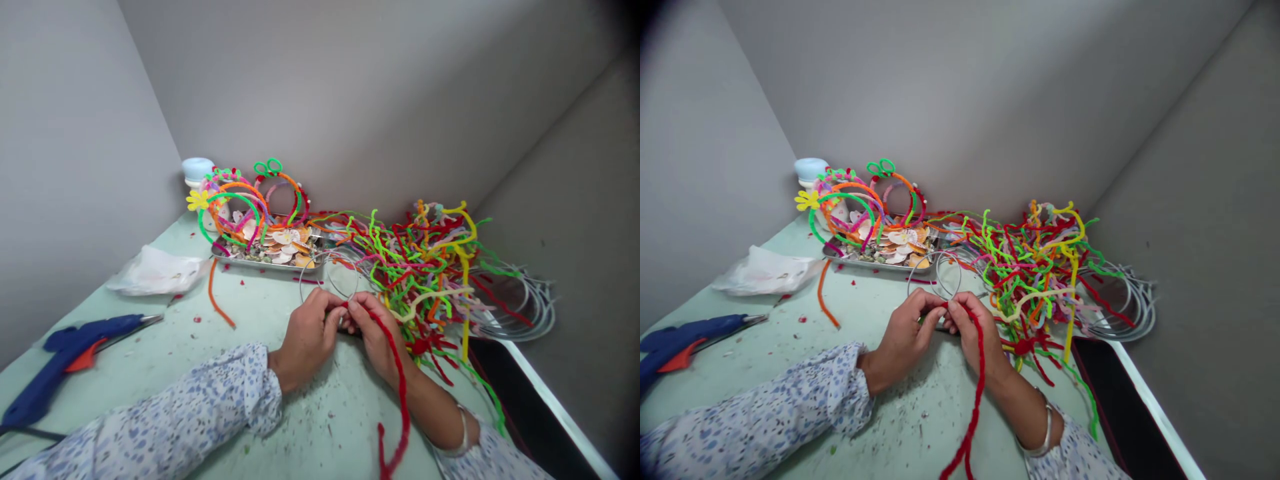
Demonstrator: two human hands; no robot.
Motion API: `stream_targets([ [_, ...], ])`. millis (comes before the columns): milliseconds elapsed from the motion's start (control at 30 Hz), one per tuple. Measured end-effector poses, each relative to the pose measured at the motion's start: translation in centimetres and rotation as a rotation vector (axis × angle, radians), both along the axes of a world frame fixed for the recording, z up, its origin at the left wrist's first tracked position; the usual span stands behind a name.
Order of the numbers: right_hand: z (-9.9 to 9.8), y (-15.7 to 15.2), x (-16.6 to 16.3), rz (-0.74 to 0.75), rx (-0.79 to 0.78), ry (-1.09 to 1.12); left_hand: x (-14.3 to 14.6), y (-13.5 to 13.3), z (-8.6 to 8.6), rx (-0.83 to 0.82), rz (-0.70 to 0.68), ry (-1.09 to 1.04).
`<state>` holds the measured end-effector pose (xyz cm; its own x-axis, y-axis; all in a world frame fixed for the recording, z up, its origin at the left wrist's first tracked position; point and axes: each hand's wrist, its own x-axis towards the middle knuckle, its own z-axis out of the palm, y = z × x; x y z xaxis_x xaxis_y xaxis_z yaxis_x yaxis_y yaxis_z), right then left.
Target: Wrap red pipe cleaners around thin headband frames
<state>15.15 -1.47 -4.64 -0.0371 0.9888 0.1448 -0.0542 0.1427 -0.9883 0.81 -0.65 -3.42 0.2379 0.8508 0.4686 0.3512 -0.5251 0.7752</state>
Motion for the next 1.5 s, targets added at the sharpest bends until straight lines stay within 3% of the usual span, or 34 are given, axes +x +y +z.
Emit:
stream_targets([
  [933, 0.12, -0.12, -0.03, 0.050, 0.006, 0.074, -0.17, -0.31, 0.37, -0.053, -0.058, -0.047],
  [1200, 0.03, -0.01, -0.43, -0.039, -0.028, 0.066, -0.17, -0.17, 0.36, -0.041, -0.034, -0.056],
  [1500, -0.18, 0.07, -0.38, 0.001, -0.017, 0.115, -0.06, -0.21, 0.32, -0.080, -0.058, -0.105],
])
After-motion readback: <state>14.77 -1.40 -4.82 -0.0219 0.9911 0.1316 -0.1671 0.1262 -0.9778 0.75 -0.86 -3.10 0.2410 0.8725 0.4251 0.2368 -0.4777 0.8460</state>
